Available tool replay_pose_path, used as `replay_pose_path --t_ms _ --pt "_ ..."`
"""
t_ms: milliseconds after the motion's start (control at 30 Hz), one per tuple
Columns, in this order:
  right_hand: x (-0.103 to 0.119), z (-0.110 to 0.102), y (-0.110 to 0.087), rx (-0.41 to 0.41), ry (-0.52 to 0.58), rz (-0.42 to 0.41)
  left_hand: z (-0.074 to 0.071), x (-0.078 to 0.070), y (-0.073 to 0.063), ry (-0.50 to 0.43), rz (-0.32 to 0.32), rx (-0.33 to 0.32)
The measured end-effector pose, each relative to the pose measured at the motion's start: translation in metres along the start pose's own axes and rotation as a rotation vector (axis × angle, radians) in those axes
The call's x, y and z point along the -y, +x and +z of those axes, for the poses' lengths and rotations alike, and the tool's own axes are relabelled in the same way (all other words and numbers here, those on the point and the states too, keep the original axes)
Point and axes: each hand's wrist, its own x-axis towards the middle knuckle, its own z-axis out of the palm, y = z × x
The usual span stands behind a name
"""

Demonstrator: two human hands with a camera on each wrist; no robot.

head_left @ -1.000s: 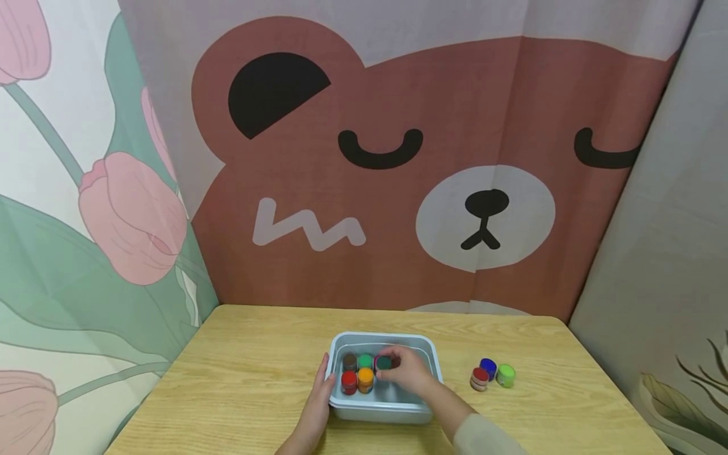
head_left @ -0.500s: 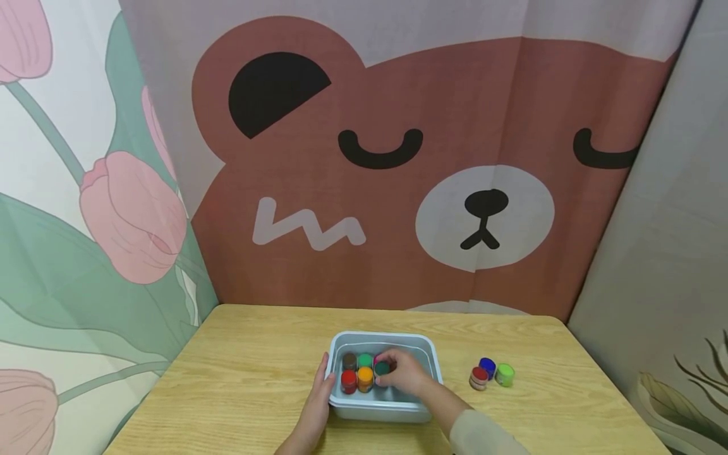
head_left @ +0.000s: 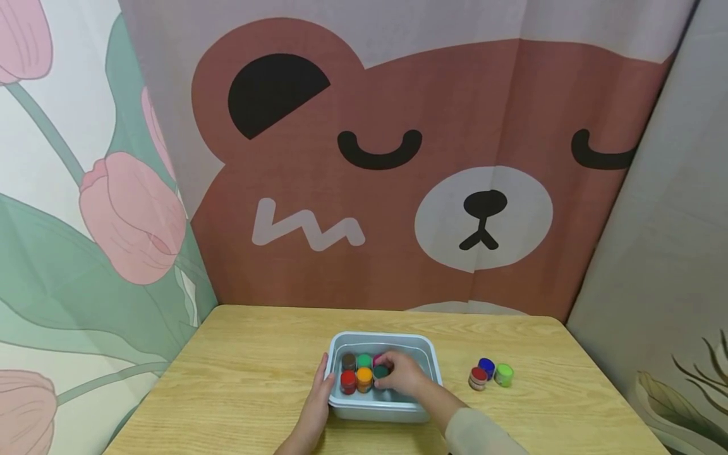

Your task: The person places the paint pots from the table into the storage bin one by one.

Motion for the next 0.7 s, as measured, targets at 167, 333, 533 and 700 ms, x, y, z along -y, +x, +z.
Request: replay_pose_path --t_ms 167,333,533,700 --pt "0.0003 0.0008 0.001 0.003 -0.019 0.012 -0.0003 -0.0006 0.0003 0.0 0.0 0.009" --pt "-0.0009 0.0024 0.0023 0.005 -0.046 0.014 -0.0003 -0.0006 0.0002 0.003 0.002 0.009" --pt "-0.0023 0.0034 0.0039 0.014 -0.047 0.037 -0.0001 -0.0003 0.0007 0.003 0.003 0.007" --pt "-0.0043 0.0038 0.0045 0.008 -0.031 0.031 -0.0001 0.0007 0.0008 -0.004 0.007 -0.001"
